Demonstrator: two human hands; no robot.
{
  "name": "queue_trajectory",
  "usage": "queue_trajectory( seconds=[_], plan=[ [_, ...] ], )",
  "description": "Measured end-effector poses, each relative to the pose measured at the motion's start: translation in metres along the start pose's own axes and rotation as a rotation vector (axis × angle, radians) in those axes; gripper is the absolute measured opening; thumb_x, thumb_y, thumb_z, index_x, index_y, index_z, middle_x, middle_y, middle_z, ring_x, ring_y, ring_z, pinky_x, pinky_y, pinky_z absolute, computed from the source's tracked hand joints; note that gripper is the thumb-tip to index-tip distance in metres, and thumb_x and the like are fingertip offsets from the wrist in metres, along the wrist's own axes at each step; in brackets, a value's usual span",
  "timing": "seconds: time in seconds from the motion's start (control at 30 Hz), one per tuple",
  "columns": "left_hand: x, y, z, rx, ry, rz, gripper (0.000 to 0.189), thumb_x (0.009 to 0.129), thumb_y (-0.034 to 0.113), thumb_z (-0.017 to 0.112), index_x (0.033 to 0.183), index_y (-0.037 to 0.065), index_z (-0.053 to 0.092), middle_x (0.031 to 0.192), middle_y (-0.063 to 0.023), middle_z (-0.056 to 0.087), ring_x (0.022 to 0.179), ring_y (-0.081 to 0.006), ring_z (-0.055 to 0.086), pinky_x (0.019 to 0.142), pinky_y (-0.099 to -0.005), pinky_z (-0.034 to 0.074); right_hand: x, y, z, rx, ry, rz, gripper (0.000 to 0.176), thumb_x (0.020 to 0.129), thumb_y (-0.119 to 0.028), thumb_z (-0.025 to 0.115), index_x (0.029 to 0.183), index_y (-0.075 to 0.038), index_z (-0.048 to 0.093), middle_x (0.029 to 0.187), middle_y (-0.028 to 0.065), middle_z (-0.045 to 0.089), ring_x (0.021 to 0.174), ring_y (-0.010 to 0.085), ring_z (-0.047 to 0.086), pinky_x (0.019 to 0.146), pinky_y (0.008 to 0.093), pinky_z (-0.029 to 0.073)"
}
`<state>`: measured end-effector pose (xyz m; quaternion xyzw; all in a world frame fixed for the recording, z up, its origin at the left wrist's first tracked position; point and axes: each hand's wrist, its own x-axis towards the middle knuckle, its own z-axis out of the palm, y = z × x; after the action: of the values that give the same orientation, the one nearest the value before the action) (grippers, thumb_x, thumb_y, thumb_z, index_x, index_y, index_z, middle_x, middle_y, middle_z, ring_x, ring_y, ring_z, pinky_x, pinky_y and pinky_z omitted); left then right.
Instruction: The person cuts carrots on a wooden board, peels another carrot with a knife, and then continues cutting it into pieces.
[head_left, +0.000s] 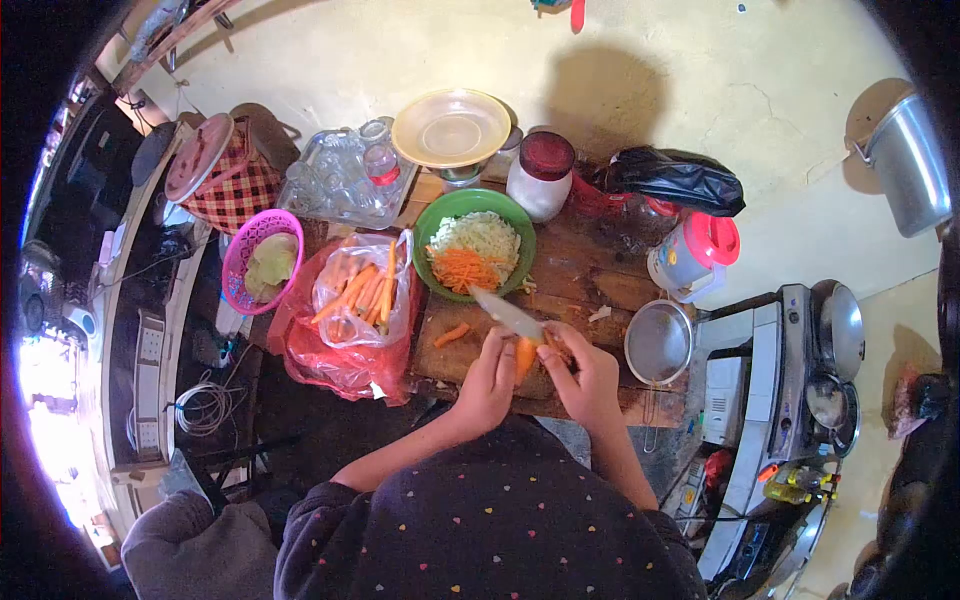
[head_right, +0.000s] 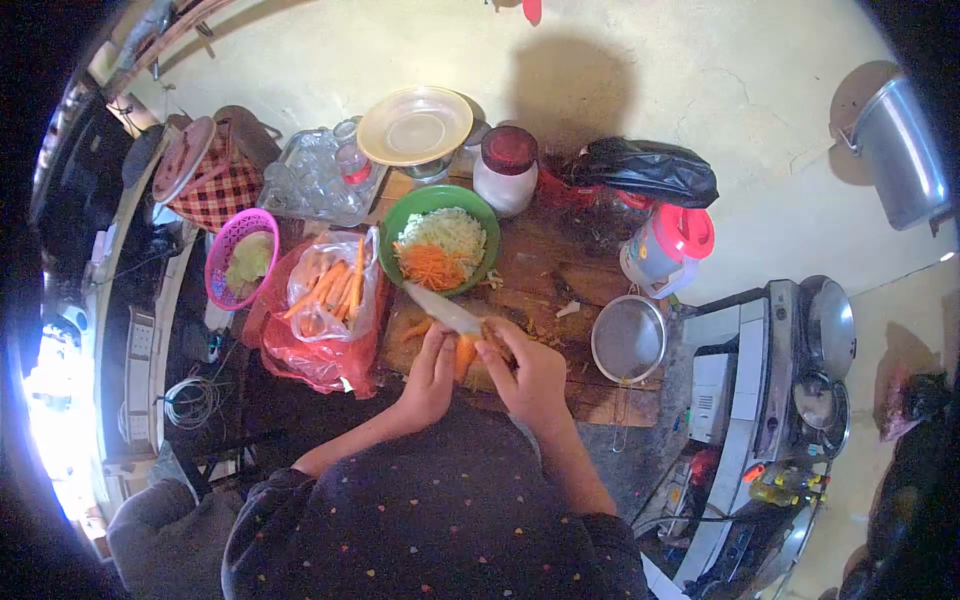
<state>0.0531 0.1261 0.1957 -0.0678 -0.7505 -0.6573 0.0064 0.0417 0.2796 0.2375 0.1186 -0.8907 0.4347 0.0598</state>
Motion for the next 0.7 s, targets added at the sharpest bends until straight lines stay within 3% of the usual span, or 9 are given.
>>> queue_trajectory(
  seconds=[0.1, 0.2, 0.3, 0.37, 0.43, 0.5, 0.6, 0.7],
  plan=[
    [0.008, 0.01, -0.007, -0.555, -0.134, -0.378, 0.03, 0.101, 0.031, 0.028, 0.112, 0.007, 0.042, 0.067, -0.0005, 0.042, 0.052, -0.0077, 0.036, 0.049, -0.0231, 0.031, -0.001, 0.004, -0.001, 0.138, 0.025, 0.206, 0.041, 0.089, -0.031, 0.057, 0.123, -0.01, 0.05, 0.08, 0.0161, 0.065, 0.071, 0.0307, 0.065, 0.062, 0.0357, 0.048],
    [0.011, 0.018, -0.01, -0.861, -0.241, -0.521, 0.032, 0.101, 0.034, 0.023, 0.101, 0.009, 0.043, 0.062, 0.0007, 0.035, 0.048, -0.0075, 0.025, 0.046, -0.022, 0.024, 0.0, 0.008, -0.002, -0.024, -0.055, 0.383, 0.045, 0.091, -0.03, 0.055, 0.129, -0.009, 0.042, 0.084, 0.0184, 0.064, 0.078, 0.0315, 0.065, 0.069, 0.0351, 0.048],
    [0.012, 0.019, -0.011, -1.0, -0.288, -0.603, 0.032, 0.1, 0.034, 0.024, 0.095, 0.009, 0.042, 0.059, 0.0012, 0.034, 0.046, -0.008, 0.025, 0.046, -0.0228, 0.024, -0.004, 0.022, 0.003, 0.103, -0.016, 0.367, 0.049, 0.091, -0.031, 0.053, 0.132, -0.01, 0.038, 0.092, 0.0213, 0.063, 0.084, 0.0326, 0.064, 0.075, 0.0353, 0.047],
    [0.011, 0.011, -0.01, -1.092, -0.306, -0.603, 0.033, 0.1, 0.035, 0.023, 0.093, 0.009, 0.043, 0.057, 0.0019, 0.032, 0.046, -0.0085, 0.025, 0.045, -0.023, 0.023, -0.005, 0.019, 0.004, 0.347, -0.002, 0.401, 0.045, 0.091, -0.025, 0.054, 0.131, -0.008, 0.04, 0.098, 0.016, 0.062, 0.087, 0.0225, 0.061, 0.078, 0.0309, 0.046],
    [0.01, 0.009, -0.01, -1.134, -0.31, -0.605, 0.035, 0.1, 0.036, 0.022, 0.092, 0.01, 0.043, 0.054, 0.0025, 0.031, 0.046, -0.009, 0.025, 0.045, -0.0233, 0.023, -0.006, 0.018, 0.006, 0.405, 0.025, 0.291, 0.047, 0.091, -0.027, 0.053, 0.132, -0.008, 0.04, 0.103, 0.0153, 0.062, 0.087, 0.0219, 0.061, 0.079, 0.0305, 0.046],
    [0.011, 0.012, -0.01, -1.124, -0.296, -0.607, 0.036, 0.099, 0.036, 0.021, 0.089, 0.01, 0.043, 0.053, 0.0032, 0.03, 0.046, -0.0095, 0.025, 0.045, -0.0235, 0.023, -0.005, 0.017, 0.009, 0.276, 0.062, 0.035, 0.053, 0.09, -0.036, 0.053, 0.133, -0.008, 0.039, 0.108, 0.0193, 0.061, 0.086, 0.031, 0.064, 0.077, 0.0343, 0.047],
    [0.008, 0.0, -0.006, -1.191, -0.312, -0.524, 0.035, 0.099, 0.036, 0.023, 0.091, 0.01, 0.045, 0.055, 0.0041, 0.032, 0.046, -0.0096, 0.027, 0.045, -0.0236, 0.022, -0.009, -0.005, -0.004, 0.238, -0.145, 0.02, 0.055, 0.089, -0.036, 0.054, 0.134, -0.009, 0.039, 0.101, 0.0173, 0.063, 0.074, 0.0278, 0.065, 0.069, 0.0341, 0.049],
    [0.006, 0.007, -0.004, -0.988, -0.082, -0.691, 0.037, 0.099, 0.038, 0.025, 0.111, 0.011, 0.048, 0.064, 0.0041, 0.04, 0.052, -0.0102, 0.037, 0.049, -0.0258, 0.03, -0.007, -0.018, -0.007, 0.035, -0.207, 0.022, 0.057, 0.088, -0.037, 0.056, 0.135, -0.01, 0.039, 0.088, 0.015, 0.064, 0.059, 0.0274, 0.062, 0.058, 0.0356, 0.047]
  ],
)
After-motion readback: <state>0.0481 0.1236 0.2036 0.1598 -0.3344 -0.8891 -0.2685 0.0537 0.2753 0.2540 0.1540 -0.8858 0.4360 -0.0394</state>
